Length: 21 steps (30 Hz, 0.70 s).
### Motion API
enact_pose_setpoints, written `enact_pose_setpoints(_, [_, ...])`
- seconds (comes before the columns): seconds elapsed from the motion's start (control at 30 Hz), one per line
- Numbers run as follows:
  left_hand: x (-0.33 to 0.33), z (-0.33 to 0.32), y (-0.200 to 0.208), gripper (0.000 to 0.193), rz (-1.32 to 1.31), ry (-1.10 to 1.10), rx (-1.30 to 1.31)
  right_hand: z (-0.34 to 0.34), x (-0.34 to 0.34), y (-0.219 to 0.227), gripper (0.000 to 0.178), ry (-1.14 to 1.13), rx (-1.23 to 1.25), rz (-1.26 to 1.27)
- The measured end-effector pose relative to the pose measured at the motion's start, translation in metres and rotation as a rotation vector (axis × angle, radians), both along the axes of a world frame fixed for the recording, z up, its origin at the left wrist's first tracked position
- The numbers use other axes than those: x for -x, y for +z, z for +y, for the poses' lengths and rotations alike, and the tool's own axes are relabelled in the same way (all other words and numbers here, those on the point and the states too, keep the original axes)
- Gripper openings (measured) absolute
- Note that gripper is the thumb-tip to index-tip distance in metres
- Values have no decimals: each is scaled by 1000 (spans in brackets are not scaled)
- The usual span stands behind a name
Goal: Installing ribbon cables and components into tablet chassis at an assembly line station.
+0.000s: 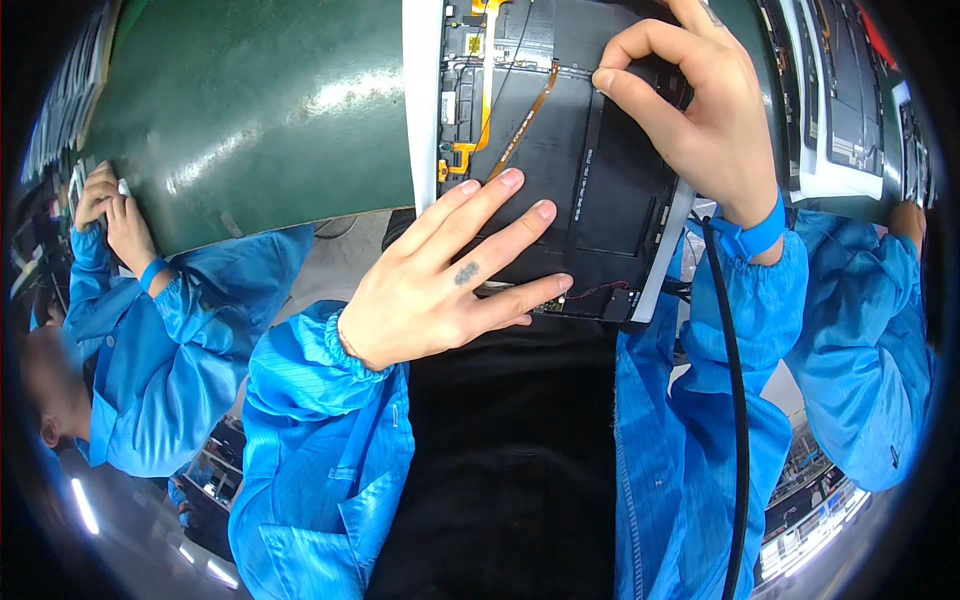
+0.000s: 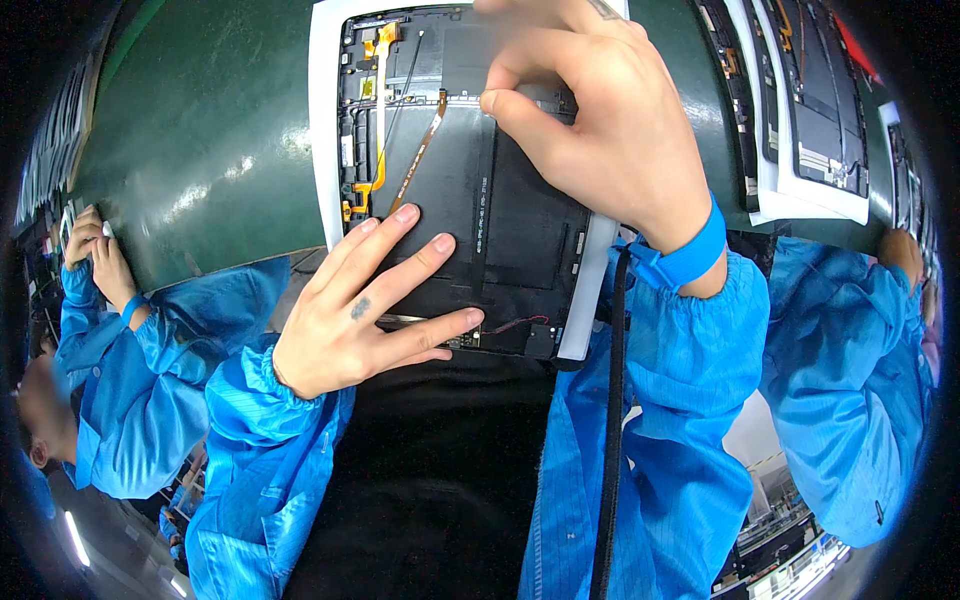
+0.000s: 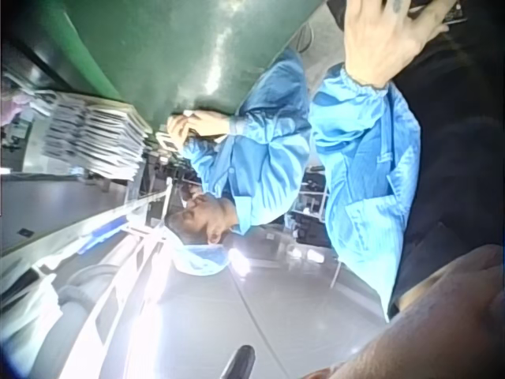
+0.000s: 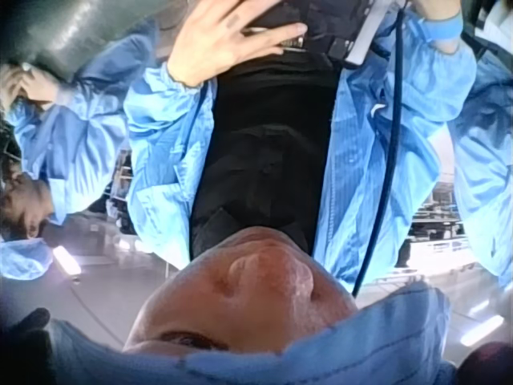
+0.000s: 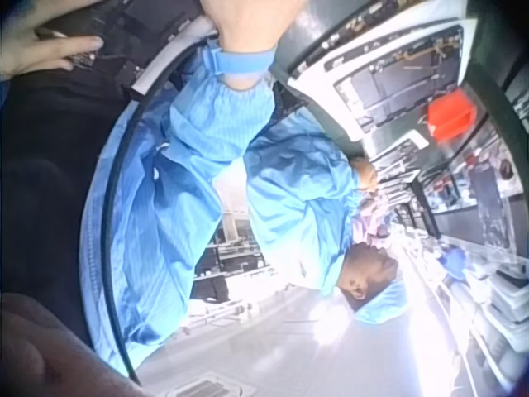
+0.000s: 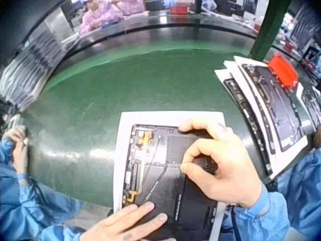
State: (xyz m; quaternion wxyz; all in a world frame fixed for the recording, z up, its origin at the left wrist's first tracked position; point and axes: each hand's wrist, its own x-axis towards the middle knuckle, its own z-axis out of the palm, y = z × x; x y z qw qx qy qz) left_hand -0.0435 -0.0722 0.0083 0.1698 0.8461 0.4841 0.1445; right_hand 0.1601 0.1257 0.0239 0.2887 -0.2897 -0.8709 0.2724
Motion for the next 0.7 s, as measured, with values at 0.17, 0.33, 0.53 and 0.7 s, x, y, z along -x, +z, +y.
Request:
enact_pose_setpoints(0.17, [2, 0, 0, 56, -8, -3, 8, 3, 1, -1, 12, 0, 53, 16])
enact_pose_setpoints(0.33, [1, 2, -2, 57, -3, -10, 4, 3, -2, 0, 11, -12, 39, -37])
enact_pose_setpoints(0.53, [3, 3, -2, 57, 13, -17, 5, 5, 1, -5, 11, 3, 54, 93])
enact_pose_setpoints(0.7, [2, 5, -1, 55, 21, -16, 23, 5, 0, -4, 12, -6, 45, 90])
